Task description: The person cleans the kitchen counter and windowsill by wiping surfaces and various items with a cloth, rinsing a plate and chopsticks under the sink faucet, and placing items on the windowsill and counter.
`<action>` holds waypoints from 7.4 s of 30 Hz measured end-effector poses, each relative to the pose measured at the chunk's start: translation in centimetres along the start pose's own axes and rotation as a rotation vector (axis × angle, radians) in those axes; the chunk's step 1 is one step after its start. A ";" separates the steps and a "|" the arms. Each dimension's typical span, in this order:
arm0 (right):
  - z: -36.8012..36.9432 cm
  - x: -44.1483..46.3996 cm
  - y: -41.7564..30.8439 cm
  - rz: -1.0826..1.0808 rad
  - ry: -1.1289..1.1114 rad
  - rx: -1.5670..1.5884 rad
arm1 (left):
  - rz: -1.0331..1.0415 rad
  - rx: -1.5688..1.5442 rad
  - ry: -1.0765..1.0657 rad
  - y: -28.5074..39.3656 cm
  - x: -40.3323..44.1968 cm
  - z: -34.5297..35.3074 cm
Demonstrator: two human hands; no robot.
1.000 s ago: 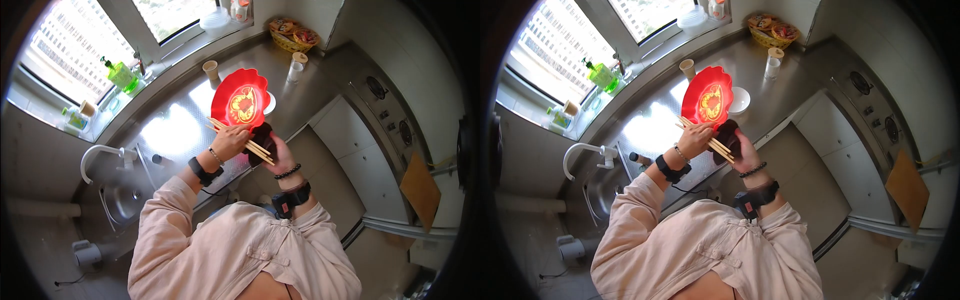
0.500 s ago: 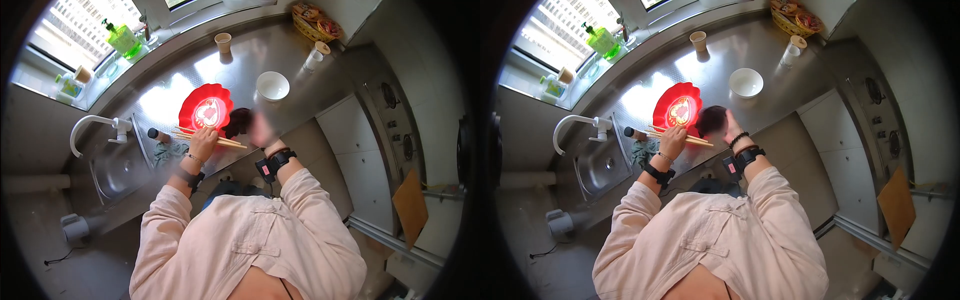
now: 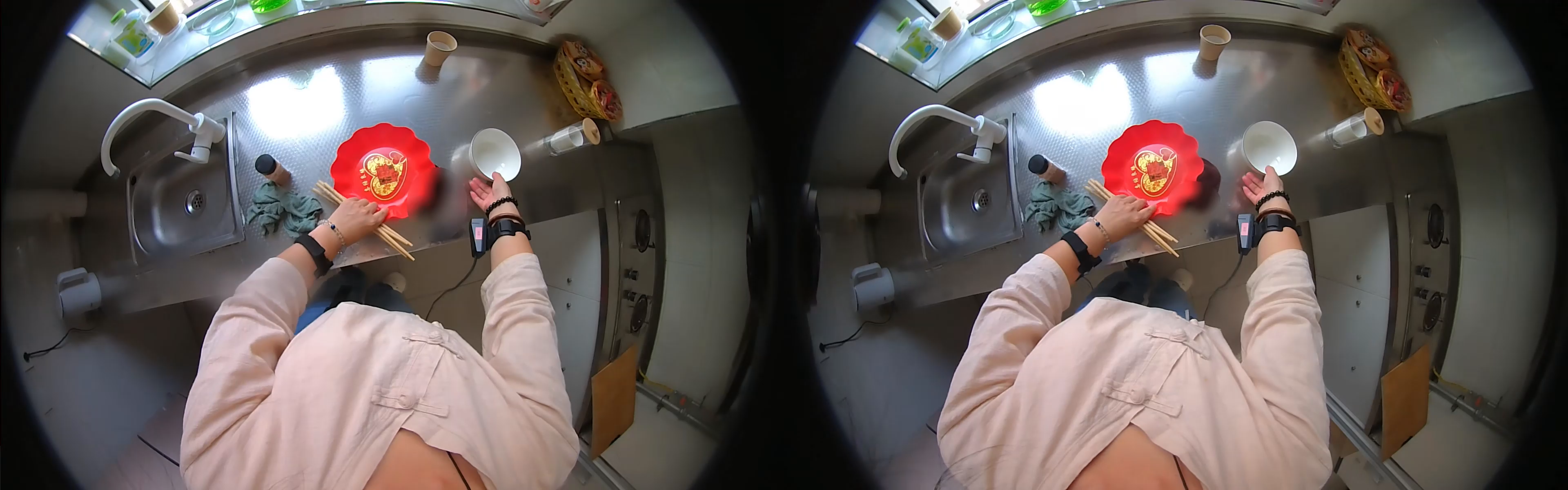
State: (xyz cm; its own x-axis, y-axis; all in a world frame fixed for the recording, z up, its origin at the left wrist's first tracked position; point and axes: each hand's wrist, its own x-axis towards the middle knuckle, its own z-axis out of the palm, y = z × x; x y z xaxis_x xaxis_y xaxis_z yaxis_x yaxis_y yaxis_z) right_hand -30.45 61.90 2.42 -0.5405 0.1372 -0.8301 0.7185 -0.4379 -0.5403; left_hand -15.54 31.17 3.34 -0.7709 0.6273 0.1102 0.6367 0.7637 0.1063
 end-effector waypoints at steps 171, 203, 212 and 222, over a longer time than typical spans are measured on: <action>-4.4 -17.1 -7.3 -1.899 -0.387 -0.957 | -0.579 -1.285 0.581 11.8 18.1 -13.0; -22.0 5.2 -31.2 -1.243 -0.127 -0.349 | -0.645 -0.617 0.445 15.1 52.9 -2.0; -21.2 6.0 -31.9 -1.216 -0.189 -0.293 | -0.710 -0.625 0.924 9.4 51.7 -0.7; -21.3 6.8 -31.1 -1.133 -0.205 -0.409 | -0.938 -0.325 1.058 -6.0 52.8 -2.6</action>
State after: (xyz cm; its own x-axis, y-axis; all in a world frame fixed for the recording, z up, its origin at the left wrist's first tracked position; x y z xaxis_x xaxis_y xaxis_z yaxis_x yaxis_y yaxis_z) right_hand -47.13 95.38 10.68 -0.9826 0.1009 0.1562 -0.1395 0.1553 -0.9780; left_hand -60.03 59.31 11.08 -0.6159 -0.5881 0.5243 0.0014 0.6646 0.7472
